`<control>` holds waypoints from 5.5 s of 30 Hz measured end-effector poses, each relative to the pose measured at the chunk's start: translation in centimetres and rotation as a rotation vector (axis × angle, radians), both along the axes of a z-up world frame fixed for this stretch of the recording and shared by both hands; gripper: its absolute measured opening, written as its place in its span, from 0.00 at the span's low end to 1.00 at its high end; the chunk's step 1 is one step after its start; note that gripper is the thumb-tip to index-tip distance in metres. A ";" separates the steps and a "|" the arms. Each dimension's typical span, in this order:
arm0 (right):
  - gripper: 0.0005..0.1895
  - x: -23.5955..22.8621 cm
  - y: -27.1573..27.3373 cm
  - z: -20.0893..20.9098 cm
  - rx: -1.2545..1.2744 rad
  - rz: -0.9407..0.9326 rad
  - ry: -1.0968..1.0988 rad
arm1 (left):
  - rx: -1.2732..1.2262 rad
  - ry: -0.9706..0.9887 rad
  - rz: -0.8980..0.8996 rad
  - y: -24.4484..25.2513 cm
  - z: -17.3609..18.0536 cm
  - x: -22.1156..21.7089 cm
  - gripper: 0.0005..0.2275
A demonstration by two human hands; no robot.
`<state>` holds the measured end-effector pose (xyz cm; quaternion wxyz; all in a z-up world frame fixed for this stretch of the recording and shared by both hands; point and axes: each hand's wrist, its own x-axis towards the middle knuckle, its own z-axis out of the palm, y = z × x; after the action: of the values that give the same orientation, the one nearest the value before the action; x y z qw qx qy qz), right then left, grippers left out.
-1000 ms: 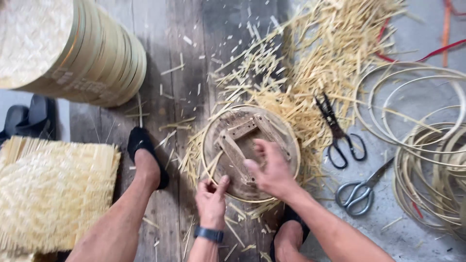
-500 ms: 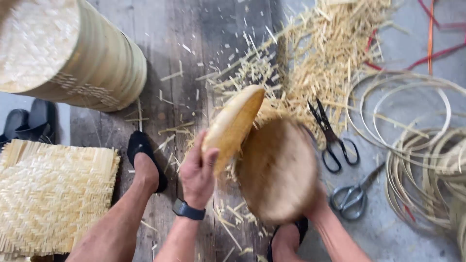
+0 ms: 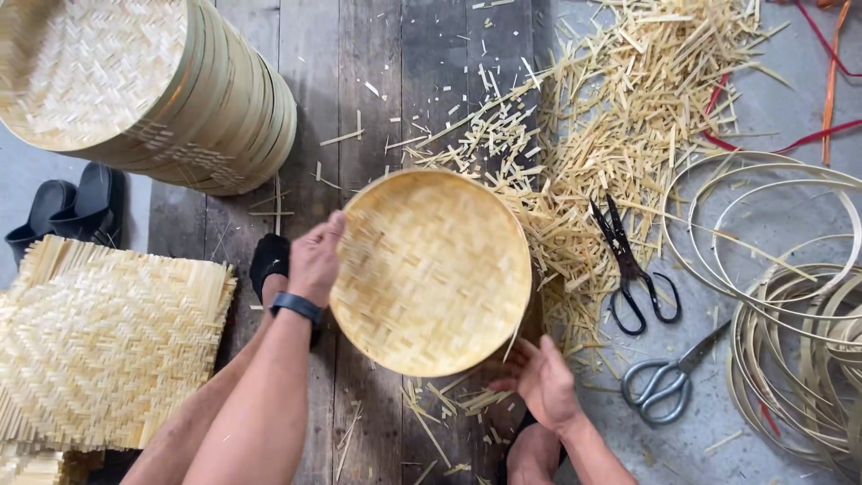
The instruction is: Assembling and trimming bamboo steamer baskets using wooden forms and scissors.
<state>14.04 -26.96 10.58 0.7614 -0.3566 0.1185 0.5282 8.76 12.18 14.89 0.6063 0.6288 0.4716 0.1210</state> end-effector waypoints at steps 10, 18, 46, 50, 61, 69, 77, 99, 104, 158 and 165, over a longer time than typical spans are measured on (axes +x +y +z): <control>0.24 0.7 -2.3 0.4 -0.651 0.360 -0.571 | 0.718 0.092 -0.268 -8.0 -3.3 1.8 0.18; 0.23 1.4 -9.8 -5.2 -0.302 -0.115 -0.754 | 0.909 -0.058 -1.050 -26.0 -2.8 -1.3 0.39; 0.22 -0.4 -19.7 -41.3 -1.221 0.288 -0.904 | 1.359 0.556 -0.433 24.1 13.5 -3.2 0.18; 0.21 -1.1 -18.9 -38.5 -1.277 0.267 -0.954 | 1.253 0.616 -0.475 24.5 13.7 -3.2 0.21; 0.14 -0.8 -16.4 -31.6 -1.278 0.153 -1.026 | 1.461 0.597 -0.512 22.0 12.8 -6.0 0.20; 0.14 1.7 -19.9 -38.8 -1.072 0.059 -1.035 | 0.684 1.233 -0.494 11.8 1.8 -28.6 0.61; 0.12 2.9 -18.9 -36.2 -1.126 0.259 -1.326 | 0.495 1.303 -0.250 9.3 -5.0 -35.4 0.51; 0.11 -2.0 -12.3 -19.7 -1.337 0.519 -1.333 | 0.487 0.618 0.349 10.3 20.1 -36.7 0.03; 0.09 -1.8 -13.2 -22.2 -1.153 0.288 -1.365 | 0.419 0.623 0.072 9.7 18.2 -37.9 0.06; 0.21 8.2 -1.2 -4.6 -0.644 0.016 -0.574 | -0.155 0.428 -0.241 -2.6 -7.4 -4.8 0.18; 0.39 5.2 5.9 3.6 -0.969 0.216 -1.833 | 0.006 0.426 -0.126 -4.4 -4.0 -4.6 0.15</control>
<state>19.24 -21.10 14.17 0.2835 -0.8971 -0.3384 0.0161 4.15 7.77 10.87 0.4975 0.6701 0.5484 -0.0513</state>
